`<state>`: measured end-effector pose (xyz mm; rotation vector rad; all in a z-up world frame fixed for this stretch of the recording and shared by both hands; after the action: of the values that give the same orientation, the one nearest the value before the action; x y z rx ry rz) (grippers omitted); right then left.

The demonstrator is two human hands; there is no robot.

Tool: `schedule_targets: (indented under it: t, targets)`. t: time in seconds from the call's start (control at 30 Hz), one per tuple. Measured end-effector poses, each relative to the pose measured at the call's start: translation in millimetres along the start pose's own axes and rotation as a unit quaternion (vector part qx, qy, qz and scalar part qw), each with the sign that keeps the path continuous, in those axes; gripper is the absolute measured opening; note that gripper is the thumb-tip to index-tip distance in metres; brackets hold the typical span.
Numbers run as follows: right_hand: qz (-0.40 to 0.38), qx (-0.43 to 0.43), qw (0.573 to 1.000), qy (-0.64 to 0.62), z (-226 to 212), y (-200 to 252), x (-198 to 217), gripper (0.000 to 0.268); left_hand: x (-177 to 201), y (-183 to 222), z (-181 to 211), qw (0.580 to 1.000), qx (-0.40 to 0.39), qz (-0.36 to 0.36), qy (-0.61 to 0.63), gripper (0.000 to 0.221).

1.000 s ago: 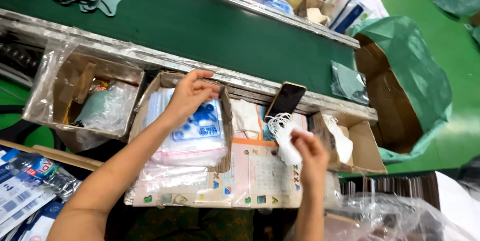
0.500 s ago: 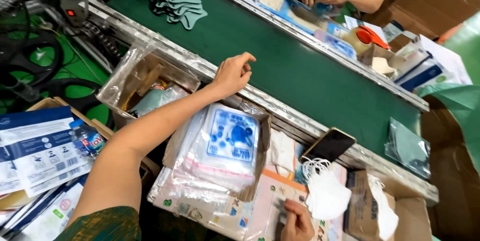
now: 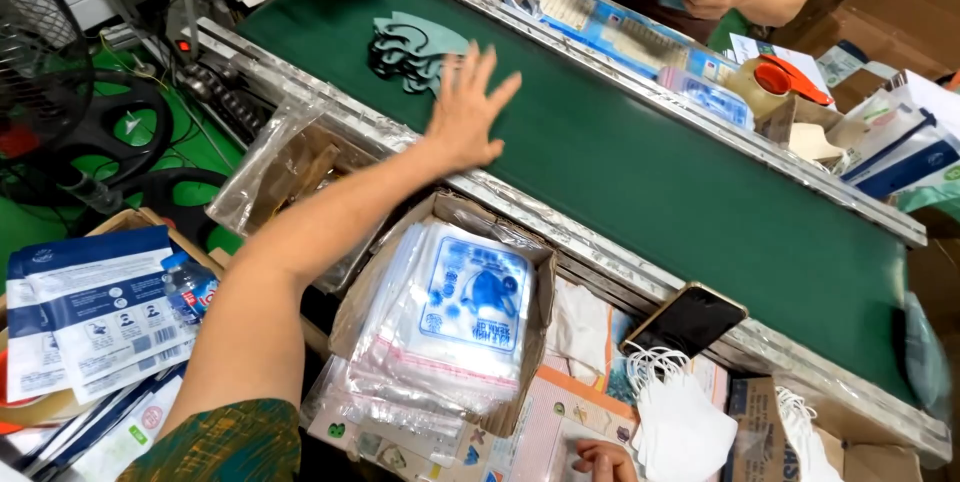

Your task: Packing face masks into plastic bags and organizing them on a factory production line.

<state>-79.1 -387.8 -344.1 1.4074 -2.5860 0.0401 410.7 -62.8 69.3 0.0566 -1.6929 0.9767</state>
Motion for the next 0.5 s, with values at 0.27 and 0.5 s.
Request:
schedule_targets:
  t: [0.27, 0.5]
  targets:
    - [0.058, 0.002, 0.998, 0.030, -105, 22, -28, 0.029, -142, -8, -131, 0.956, 0.210, -0.204, 0.004, 0.085]
    - [0.166, 0.106, 0.980, 0.023, -224, 53, -40, 0.013, 13, -9, 16, 0.965, 0.063, -0.013, 0.254, 0.047]
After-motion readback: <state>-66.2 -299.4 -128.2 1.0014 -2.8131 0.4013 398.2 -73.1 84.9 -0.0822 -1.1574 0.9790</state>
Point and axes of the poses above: each hand's wrist, its own y-axis away from the middle knuckle, its own x-axis out of the back of the hand, z = x × y, the point moved 9 cm from there along -y, towards the middle knuckle, and after that the axes turned 9 degrees about -x, right-handed, at the moved point
